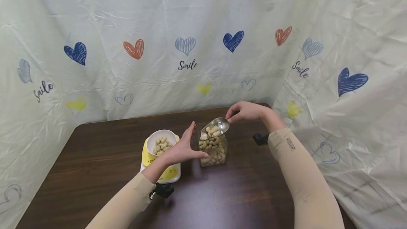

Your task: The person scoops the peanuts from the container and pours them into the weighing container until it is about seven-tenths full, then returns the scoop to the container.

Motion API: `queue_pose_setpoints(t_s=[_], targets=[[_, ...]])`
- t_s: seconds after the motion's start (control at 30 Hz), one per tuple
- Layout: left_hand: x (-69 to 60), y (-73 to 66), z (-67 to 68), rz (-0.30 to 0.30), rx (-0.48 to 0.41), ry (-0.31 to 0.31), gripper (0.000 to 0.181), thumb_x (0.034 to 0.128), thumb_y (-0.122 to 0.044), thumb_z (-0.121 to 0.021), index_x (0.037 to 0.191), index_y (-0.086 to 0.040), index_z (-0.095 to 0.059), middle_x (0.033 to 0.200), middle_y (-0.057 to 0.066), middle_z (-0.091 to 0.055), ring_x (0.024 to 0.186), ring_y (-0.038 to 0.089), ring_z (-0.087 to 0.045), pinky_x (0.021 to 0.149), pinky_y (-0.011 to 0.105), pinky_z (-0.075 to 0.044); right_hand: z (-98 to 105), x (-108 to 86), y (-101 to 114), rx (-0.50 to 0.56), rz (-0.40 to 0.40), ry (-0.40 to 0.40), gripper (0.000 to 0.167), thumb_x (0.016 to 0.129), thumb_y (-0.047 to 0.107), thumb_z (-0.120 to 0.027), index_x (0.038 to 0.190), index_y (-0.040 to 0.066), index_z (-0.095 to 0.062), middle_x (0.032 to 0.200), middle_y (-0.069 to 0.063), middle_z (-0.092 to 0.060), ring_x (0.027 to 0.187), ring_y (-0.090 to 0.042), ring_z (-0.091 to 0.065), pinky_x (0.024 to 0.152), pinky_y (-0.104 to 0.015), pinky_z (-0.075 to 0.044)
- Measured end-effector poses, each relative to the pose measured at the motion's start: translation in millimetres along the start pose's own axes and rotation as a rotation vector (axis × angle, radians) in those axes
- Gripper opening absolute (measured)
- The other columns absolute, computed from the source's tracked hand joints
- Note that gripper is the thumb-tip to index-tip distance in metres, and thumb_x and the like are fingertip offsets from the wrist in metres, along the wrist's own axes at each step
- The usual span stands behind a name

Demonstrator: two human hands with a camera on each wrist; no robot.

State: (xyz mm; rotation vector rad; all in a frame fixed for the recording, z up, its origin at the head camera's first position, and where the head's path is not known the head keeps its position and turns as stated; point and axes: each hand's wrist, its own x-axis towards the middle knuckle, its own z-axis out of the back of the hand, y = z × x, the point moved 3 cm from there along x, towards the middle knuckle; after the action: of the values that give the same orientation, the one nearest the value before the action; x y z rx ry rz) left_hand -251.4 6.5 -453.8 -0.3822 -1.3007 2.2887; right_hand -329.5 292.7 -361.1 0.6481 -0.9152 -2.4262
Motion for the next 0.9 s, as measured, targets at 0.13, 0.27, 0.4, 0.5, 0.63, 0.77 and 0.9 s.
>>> queue_pose_setpoints(t_s=[0.13, 0.27, 0.4, 0.5, 0.63, 0.77, 0.9], targets=[[-7.6, -4.4, 9.8, -0.017, -0.012, -0.010, 0.133, 0.0767, -0.053, -0.087, 0.163, -0.033, 0.012, 0.171, 0.001, -0.001, 0.154, 0.019, -0.006, 0.119, 0.050, -0.023, -1.1, -1.6, -3.5, -0.008, 0.009, -0.020, 0.025, 0.097, 0.027, -0.073, 0.115, 0.010, -0.073, 0.110, -0.005, -0.069, 0.100, -0.024, -0.062, 0.091, -0.047, -0.050], [-18.9, -8.0, 29.4, -0.042, -0.008, -0.034, 0.128, 0.0785, -0.051, -0.087, 0.163, -0.036, 0.008, 0.170, -0.006, -0.003, 0.154, 0.016, -0.007, 0.119, 0.051, -0.024, -1.6, -4.1, -4.0, -0.010, 0.012, -0.035, 0.025, 0.097, 0.029, -0.072, 0.117, 0.013, -0.073, 0.113, -0.005, -0.068, 0.103, -0.024, -0.061, 0.092, -0.047, -0.049], [-31.8, -6.4, 55.0, -0.050, 0.034, -0.073, 0.126, 0.0768, -0.058, -0.085, 0.163, -0.038, 0.004, 0.169, -0.010, -0.004, 0.154, 0.015, -0.009, 0.119, 0.051, -0.023, -1.4, -4.6, -2.5, -0.005, 0.028, -0.050, 0.025, 0.098, 0.030, -0.072, 0.117, 0.014, -0.073, 0.116, -0.005, -0.067, 0.106, -0.025, -0.060, 0.094, -0.051, -0.048], [-42.9, -1.0, 74.5, -0.048, 0.065, -0.115, 0.125, 0.0761, -0.061, -0.085, 0.164, -0.039, 0.001, 0.169, -0.011, -0.006, 0.154, 0.016, -0.010, 0.118, 0.053, -0.024, -1.3, -3.4, 0.0, -0.017, 0.045, -0.064, 0.025, 0.098, 0.031, -0.071, 0.118, 0.015, -0.073, 0.119, -0.004, -0.067, 0.109, -0.025, -0.060, 0.094, -0.048, -0.048], [-60.0, 13.5, 96.3, -0.028, 0.087, -0.165, 0.122, 0.0779, -0.057, -0.085, 0.164, -0.037, -0.002, 0.169, -0.008, -0.008, 0.154, 0.020, -0.012, 0.117, 0.057, -0.025, -4.2, -0.2, 7.2, -0.019, 0.060, -0.065, 0.025, 0.099, 0.031, -0.070, 0.118, 0.015, -0.073, 0.121, -0.004, -0.067, 0.110, -0.024, -0.059, 0.093, -0.047, -0.048], [-74.1, 31.6, 109.2, 0.020, 0.115, -0.187, 0.122, 0.0781, -0.055, -0.086, 0.165, -0.035, -0.003, 0.169, -0.002, -0.009, 0.154, 0.025, -0.011, 0.115, 0.061, -0.025, -8.2, 3.1, 16.6, -0.005, 0.063, -0.051, 0.026, 0.099, 0.033, -0.070, 0.119, 0.015, -0.072, 0.122, -0.003, -0.066, 0.110, -0.024, -0.059, 0.093, -0.047, -0.048], [-81.1, 48.2, 113.3, 0.054, 0.162, -0.190, 0.126, 0.0752, -0.053, -0.089, 0.166, -0.030, -0.004, 0.169, 0.004, -0.010, 0.154, 0.029, -0.009, 0.115, 0.062, -0.024, -11.1, 9.9, 23.6, 0.006, 0.069, -0.047, 0.027, 0.099, 0.034, -0.070, 0.119, 0.017, -0.072, 0.122, -0.003, -0.067, 0.111, -0.024, -0.059, 0.094, -0.045, -0.048]])
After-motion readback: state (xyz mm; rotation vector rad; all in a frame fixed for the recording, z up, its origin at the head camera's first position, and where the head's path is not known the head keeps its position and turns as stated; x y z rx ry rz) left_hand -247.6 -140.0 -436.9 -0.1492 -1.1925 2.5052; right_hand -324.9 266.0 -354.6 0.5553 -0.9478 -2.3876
